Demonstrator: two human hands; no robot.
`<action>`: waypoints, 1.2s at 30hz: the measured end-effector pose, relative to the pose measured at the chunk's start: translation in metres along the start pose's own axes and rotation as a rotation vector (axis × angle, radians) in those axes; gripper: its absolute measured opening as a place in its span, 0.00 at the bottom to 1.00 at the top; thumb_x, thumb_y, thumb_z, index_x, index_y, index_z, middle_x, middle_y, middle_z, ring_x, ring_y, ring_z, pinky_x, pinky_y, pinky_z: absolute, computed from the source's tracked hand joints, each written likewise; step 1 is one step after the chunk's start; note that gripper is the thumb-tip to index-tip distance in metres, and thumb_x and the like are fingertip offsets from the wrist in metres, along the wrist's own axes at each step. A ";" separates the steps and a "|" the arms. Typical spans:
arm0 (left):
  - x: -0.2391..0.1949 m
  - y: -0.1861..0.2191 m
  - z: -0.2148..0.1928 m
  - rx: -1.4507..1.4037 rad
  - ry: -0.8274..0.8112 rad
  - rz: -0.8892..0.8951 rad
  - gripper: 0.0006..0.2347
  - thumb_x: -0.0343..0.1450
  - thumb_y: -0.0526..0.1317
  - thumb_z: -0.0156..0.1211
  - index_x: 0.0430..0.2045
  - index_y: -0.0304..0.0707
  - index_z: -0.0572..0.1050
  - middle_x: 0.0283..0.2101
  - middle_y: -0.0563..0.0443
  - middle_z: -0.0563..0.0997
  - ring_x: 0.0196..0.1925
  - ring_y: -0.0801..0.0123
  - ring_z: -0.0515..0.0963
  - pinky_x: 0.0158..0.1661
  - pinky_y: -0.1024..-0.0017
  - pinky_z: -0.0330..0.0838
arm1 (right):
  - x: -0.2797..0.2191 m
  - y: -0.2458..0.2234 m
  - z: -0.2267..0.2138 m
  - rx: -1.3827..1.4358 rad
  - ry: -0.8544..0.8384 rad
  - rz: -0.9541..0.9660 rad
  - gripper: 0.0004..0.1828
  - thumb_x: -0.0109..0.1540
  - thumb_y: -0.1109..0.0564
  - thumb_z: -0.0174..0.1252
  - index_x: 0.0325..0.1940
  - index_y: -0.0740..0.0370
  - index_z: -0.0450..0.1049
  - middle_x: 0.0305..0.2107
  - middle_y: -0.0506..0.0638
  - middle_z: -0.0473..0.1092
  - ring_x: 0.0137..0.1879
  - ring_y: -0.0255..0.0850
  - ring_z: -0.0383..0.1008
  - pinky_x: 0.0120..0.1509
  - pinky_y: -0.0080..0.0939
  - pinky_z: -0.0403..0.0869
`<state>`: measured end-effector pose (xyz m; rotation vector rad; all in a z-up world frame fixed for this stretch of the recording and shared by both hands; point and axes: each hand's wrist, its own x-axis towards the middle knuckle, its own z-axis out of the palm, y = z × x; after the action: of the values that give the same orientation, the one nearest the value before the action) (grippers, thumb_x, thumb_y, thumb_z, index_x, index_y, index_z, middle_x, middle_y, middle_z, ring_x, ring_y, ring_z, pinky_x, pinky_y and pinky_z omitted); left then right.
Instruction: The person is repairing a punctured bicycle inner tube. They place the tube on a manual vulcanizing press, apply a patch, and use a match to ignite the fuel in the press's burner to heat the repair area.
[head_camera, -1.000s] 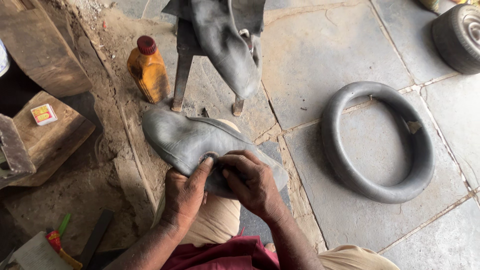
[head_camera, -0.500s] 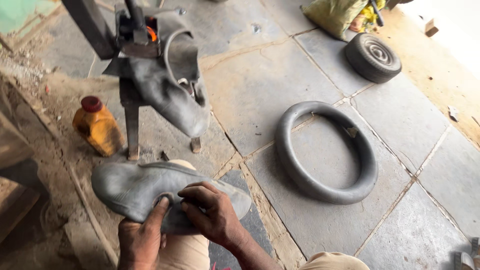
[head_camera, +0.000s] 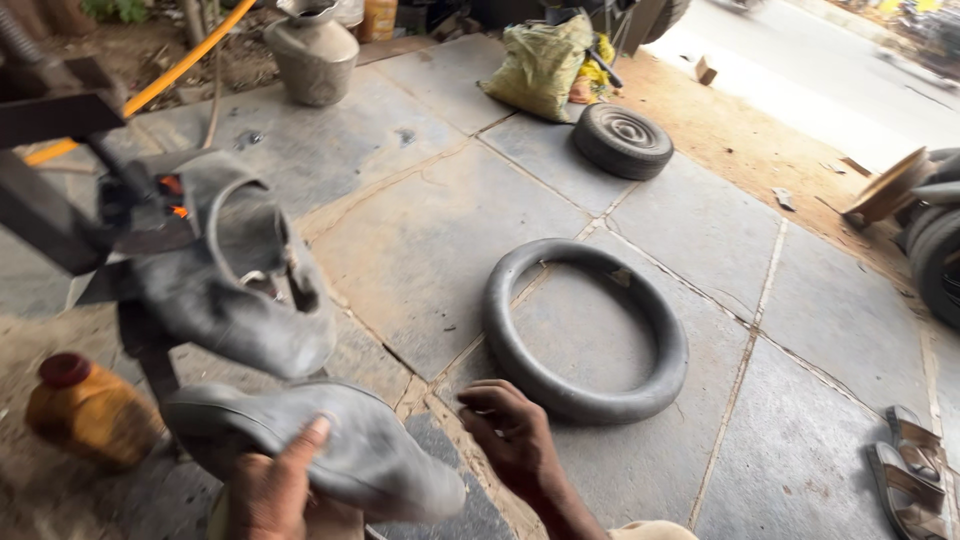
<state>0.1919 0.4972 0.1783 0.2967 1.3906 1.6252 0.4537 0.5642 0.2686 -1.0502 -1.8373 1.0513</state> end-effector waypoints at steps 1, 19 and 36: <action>0.000 -0.012 0.009 -0.036 -0.029 -0.023 0.16 0.64 0.35 0.68 0.44 0.27 0.81 0.41 0.39 0.87 0.39 0.61 0.87 0.38 0.66 0.82 | 0.000 0.015 -0.011 0.009 0.033 0.064 0.10 0.63 0.64 0.61 0.49 0.65 0.79 0.45 0.51 0.77 0.45 0.38 0.81 0.48 0.36 0.83; -0.003 -0.092 0.095 0.139 -0.920 -0.196 0.23 0.63 0.32 0.67 0.55 0.32 0.75 0.49 0.38 0.88 0.55 0.59 0.87 0.57 0.60 0.79 | -0.017 0.062 -0.054 0.619 -0.118 0.712 0.21 0.67 0.46 0.60 0.47 0.70 0.80 0.33 0.52 0.80 0.36 0.36 0.79 0.43 0.35 0.79; 0.036 -0.154 0.086 0.211 -0.629 -0.215 0.19 0.64 0.33 0.69 0.50 0.28 0.80 0.48 0.36 0.89 0.52 0.55 0.89 0.56 0.59 0.80 | -0.021 0.068 -0.049 0.076 0.091 0.442 0.16 0.65 0.48 0.62 0.38 0.65 0.82 0.22 0.50 0.77 0.27 0.34 0.74 0.30 0.36 0.72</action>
<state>0.3087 0.5658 0.0589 0.6910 1.0563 1.0754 0.5238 0.5811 0.2211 -1.4733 -1.5132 1.2900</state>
